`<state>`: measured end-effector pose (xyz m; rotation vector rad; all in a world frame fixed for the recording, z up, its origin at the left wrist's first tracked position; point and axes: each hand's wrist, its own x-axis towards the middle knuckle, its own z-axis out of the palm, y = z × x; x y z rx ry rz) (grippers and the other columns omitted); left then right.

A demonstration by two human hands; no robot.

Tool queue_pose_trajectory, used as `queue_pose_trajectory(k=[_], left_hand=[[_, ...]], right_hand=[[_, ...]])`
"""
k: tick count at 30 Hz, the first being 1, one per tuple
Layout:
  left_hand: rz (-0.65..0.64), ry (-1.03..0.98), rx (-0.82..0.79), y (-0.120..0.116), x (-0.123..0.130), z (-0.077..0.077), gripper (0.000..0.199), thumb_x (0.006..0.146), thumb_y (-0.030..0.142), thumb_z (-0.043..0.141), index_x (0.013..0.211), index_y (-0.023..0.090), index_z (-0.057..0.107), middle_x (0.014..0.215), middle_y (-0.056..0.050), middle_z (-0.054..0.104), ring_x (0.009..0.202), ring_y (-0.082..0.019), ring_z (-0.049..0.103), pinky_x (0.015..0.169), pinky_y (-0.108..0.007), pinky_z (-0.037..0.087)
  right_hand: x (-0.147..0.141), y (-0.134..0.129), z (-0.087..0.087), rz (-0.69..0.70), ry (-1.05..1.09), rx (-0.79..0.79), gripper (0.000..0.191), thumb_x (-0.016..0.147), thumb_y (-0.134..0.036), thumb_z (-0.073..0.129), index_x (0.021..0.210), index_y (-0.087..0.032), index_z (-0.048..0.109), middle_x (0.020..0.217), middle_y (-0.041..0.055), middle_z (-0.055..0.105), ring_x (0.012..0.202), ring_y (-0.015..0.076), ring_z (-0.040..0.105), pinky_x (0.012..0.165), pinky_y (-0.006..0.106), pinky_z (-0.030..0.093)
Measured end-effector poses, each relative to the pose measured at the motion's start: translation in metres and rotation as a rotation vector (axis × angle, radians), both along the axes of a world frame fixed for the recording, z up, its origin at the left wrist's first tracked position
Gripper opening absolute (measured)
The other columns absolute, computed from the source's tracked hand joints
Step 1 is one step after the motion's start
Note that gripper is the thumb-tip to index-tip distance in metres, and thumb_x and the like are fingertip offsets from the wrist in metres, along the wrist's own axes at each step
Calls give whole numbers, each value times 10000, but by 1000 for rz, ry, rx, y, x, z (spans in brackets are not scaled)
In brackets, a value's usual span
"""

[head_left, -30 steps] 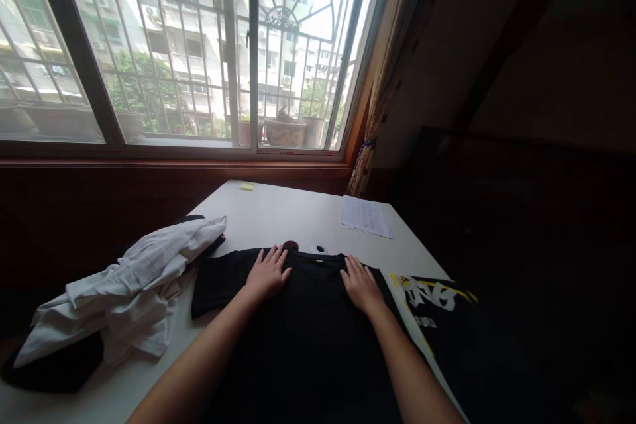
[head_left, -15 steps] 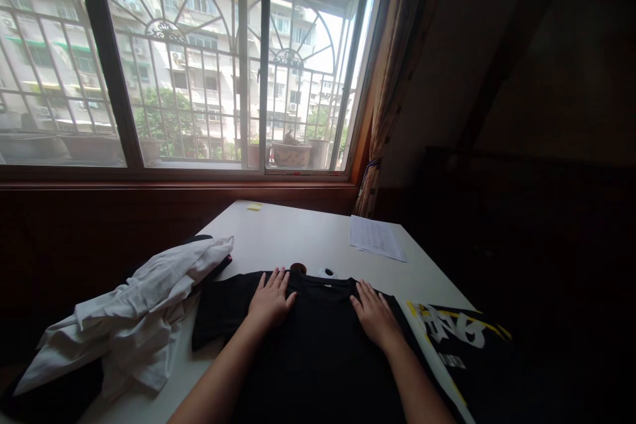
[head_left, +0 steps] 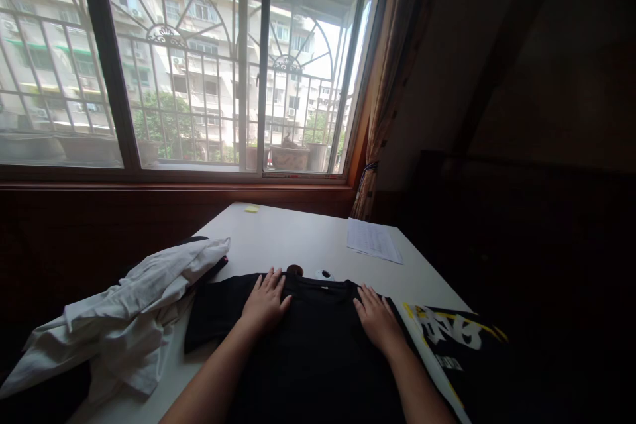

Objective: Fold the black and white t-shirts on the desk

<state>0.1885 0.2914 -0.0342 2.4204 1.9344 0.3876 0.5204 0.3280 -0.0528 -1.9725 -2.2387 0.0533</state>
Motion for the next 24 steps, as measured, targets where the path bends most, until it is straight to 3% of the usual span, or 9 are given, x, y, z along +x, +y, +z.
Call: queue_pose_trajectory(k=[6, 14, 19, 24], left_hand=[[-49, -17, 17, -3, -2, 5, 615, 1013, 516, 303, 1509, 175, 429, 1587, -92, 394, 1504, -267, 260, 1237, -479, 184], [-77, 12, -35, -2, -1, 8, 617, 1028, 538, 267, 1532, 202, 384, 1623, -66, 300, 1522, -258, 198, 1231, -517, 176], [-121, -9, 32, -3, -3, 9, 587, 1023, 523, 324, 1511, 214, 428, 1637, -52, 275, 1534, -272, 133, 1224, -485, 220], [-142, -37, 8, -4, -3, 8, 532, 1025, 473, 345, 1488, 238, 462, 1581, -46, 407, 1494, -249, 290, 1227, -480, 220]], right_hand=[[-2, -2, 4, -5, 31, -1, 641, 1013, -461, 223, 1559, -139, 320, 1634, 47, 269, 1518, 202, 196, 1232, 430, 142], [-1, -2, 5, -1, 29, -21, 644, 1008, -491, 243, 1549, -157, 349, 1636, 36, 266, 1519, 205, 189, 1236, 433, 120], [1, 0, 3, 1, 33, -22, 640, 1003, -485, 265, 1547, -160, 353, 1636, 27, 263, 1518, 199, 191, 1235, 429, 115], [0, -1, 5, -1, 32, -24, 635, 1004, -481, 268, 1547, -164, 354, 1635, 26, 268, 1518, 201, 190, 1234, 429, 119]])
